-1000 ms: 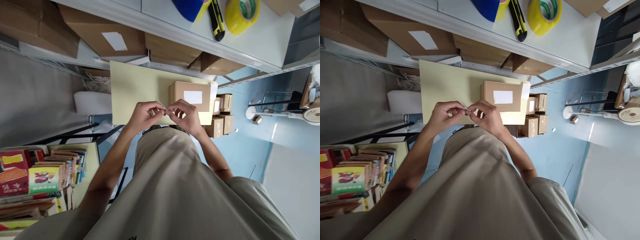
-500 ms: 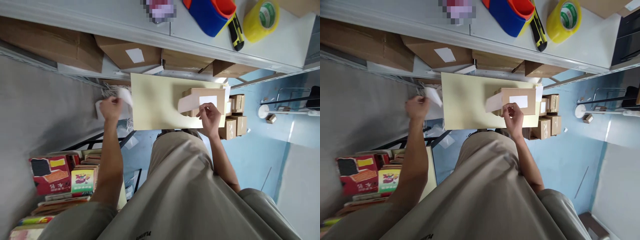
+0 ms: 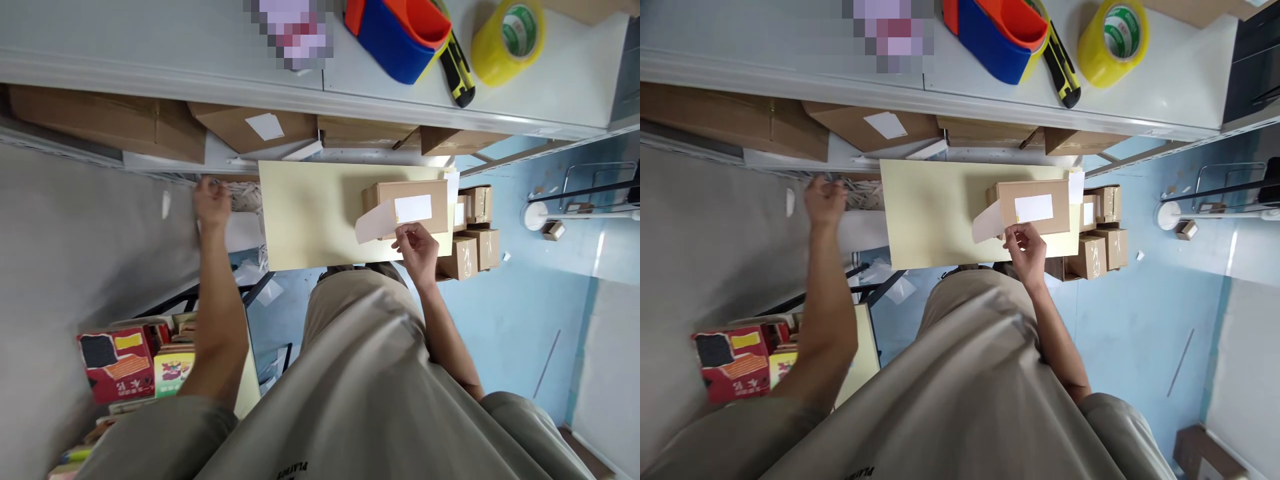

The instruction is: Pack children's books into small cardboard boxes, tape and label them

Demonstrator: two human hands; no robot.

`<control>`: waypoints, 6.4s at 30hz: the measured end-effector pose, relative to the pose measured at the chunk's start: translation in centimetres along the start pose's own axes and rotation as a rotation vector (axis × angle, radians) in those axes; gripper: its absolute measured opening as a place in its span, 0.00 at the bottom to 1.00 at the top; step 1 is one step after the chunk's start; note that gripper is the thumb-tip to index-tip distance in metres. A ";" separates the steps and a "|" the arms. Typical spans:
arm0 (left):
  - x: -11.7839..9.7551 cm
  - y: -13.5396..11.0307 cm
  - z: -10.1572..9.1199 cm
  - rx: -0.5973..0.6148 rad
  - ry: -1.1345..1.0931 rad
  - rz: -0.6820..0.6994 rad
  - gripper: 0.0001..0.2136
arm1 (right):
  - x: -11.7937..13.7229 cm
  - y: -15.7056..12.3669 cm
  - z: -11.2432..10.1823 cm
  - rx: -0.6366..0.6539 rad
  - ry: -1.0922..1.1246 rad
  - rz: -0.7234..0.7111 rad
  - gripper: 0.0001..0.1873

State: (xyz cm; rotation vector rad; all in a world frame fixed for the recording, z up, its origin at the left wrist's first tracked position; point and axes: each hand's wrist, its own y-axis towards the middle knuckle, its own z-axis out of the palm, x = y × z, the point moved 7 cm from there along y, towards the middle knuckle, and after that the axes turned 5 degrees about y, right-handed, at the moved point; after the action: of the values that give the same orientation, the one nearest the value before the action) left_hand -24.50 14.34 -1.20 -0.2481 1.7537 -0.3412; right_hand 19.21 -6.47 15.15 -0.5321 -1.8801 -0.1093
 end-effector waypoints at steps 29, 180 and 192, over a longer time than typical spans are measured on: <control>-9.1 -19.4 37.1 -0.027 -0.230 -0.159 0.20 | -11.5 11.2 -14.6 0.200 0.057 0.051 0.27; -2.9 -11.2 39.3 -0.078 0.656 0.026 0.06 | -18.7 11.9 -3.1 0.604 -0.603 -0.450 0.46; -2.5 -11.5 39.1 -0.211 0.618 0.008 0.04 | -20.7 12.3 -7.7 0.642 -0.509 -0.497 0.45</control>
State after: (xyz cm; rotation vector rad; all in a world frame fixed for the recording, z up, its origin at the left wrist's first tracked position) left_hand 13.99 0.89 -2.10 -0.3075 2.4052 -0.2381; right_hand 36.69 -4.34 -3.03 0.3910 -2.3528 0.3268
